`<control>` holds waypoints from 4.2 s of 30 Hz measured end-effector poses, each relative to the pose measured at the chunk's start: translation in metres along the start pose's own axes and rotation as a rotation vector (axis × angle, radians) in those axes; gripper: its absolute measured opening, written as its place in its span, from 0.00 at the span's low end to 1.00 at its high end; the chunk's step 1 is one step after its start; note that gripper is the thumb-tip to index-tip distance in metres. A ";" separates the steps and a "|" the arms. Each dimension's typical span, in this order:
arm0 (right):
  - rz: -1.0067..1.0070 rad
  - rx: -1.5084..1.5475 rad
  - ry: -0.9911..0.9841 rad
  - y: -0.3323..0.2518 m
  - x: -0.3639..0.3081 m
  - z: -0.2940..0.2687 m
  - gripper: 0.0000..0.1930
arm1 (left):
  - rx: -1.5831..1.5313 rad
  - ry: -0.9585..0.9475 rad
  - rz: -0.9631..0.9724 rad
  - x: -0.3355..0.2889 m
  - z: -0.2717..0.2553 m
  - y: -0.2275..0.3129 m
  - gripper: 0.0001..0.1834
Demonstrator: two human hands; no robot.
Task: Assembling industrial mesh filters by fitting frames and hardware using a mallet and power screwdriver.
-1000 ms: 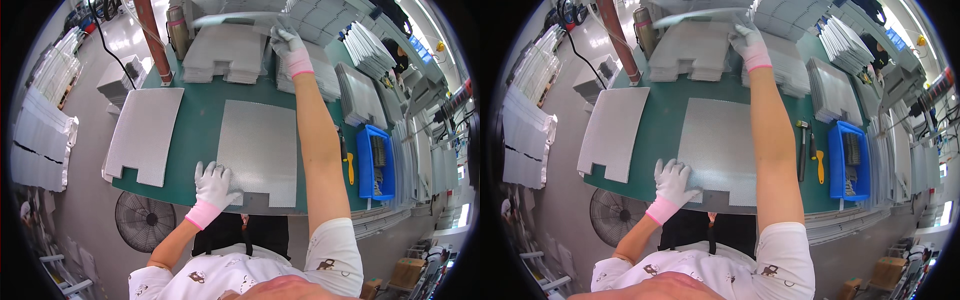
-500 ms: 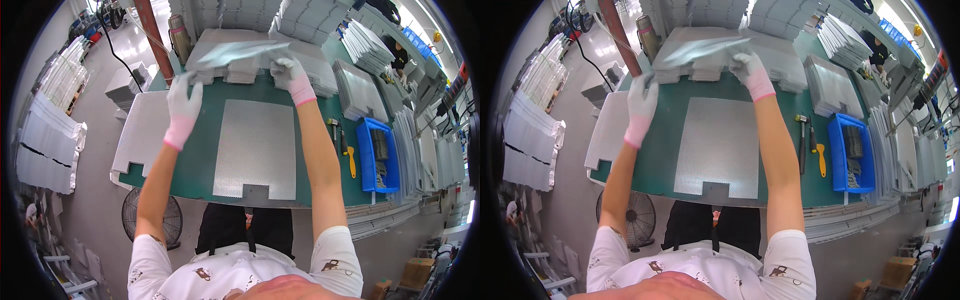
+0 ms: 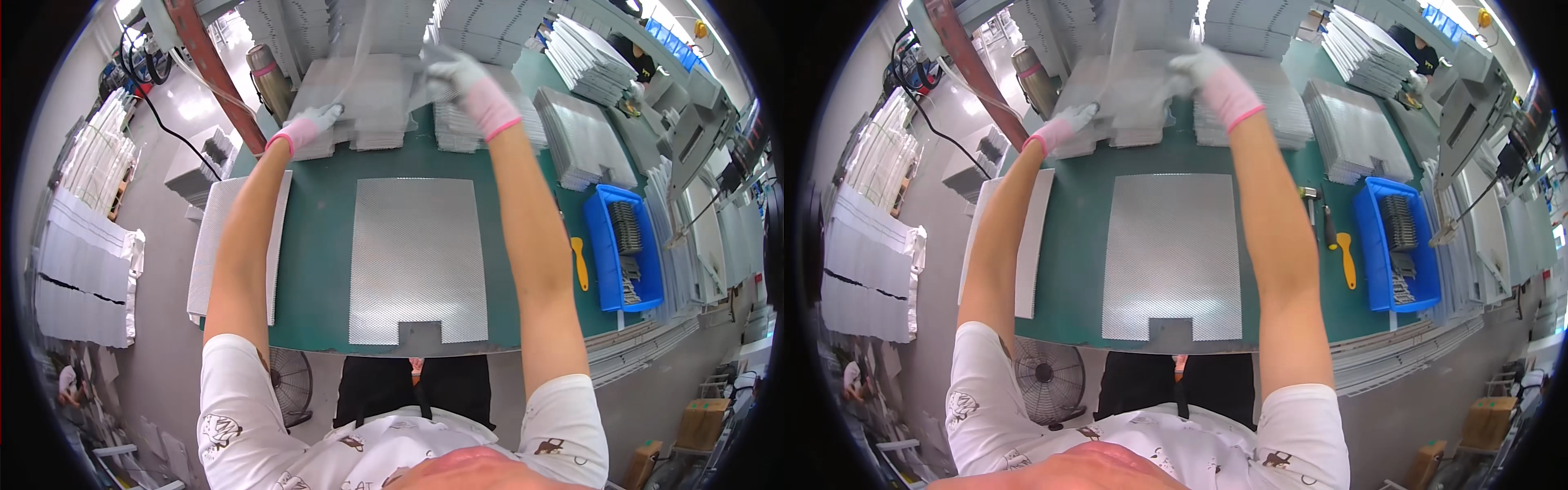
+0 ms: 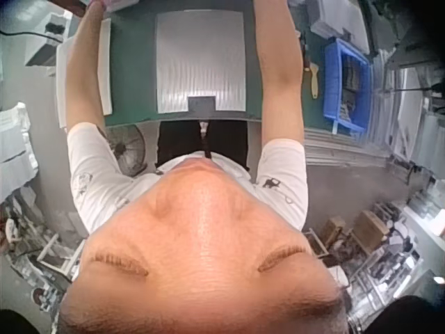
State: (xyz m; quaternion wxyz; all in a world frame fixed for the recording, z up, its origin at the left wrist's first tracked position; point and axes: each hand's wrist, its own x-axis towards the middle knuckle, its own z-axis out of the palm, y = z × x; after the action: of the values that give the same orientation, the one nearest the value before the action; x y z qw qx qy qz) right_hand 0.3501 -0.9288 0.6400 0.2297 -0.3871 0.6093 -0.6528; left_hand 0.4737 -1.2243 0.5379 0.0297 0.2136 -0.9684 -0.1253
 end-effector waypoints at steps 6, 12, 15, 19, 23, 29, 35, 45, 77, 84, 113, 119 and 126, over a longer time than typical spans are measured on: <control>-0.326 -0.230 0.304 -0.025 -0.052 -0.100 0.19 | 0.178 0.268 -0.202 -0.027 -0.031 0.049 0.22; -0.137 0.467 0.329 -0.006 -0.156 -0.116 0.24 | 0.590 0.736 -0.144 -0.029 -0.061 0.059 0.09; -0.294 0.559 -0.001 0.005 -0.214 -0.120 0.33 | 0.672 0.703 -0.107 -0.032 -0.052 0.078 0.08; -0.242 0.694 0.162 0.028 -0.282 -0.111 0.35 | 0.640 0.300 -0.083 -0.037 -0.009 0.055 0.11; -0.289 0.750 0.093 0.033 -0.325 -0.099 0.34 | 0.321 0.105 0.176 -0.036 0.008 0.033 0.15; -0.234 0.618 0.169 0.040 -0.353 -0.068 0.38 | -0.705 0.501 0.383 -0.127 -0.006 0.096 0.31; 0.160 0.366 0.136 0.029 -0.327 0.001 0.32 | -1.340 -0.084 0.164 -0.300 0.046 0.108 0.35; 0.421 -0.328 0.289 0.075 -0.332 0.030 0.31 | -0.815 0.096 -0.273 -0.320 0.072 0.130 0.31; 0.500 -0.336 0.259 0.058 -0.365 0.010 0.27 | -0.641 0.032 -0.237 -0.329 0.082 0.157 0.23; 0.429 -0.436 0.285 0.080 -0.366 0.010 0.29 | -0.675 0.075 -0.266 -0.332 0.093 0.153 0.26; 0.540 -0.650 0.263 0.073 -0.367 0.017 0.30 | -0.518 0.097 -0.152 -0.327 0.108 0.151 0.28; 0.419 -1.352 -0.014 0.060 -0.360 0.023 0.28 | -0.063 0.137 -0.243 -0.326 0.095 0.170 0.38; 0.111 -1.182 -0.230 0.050 -0.304 -0.032 0.15 | 0.225 0.057 0.410 -0.314 0.100 0.159 0.26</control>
State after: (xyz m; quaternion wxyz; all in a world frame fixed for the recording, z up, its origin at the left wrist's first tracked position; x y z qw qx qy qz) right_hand 0.4971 -0.6818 0.5246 0.0741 -0.4849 0.8593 -0.1447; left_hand 0.6825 -0.9298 0.4801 0.0578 0.0176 -0.9982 -0.0021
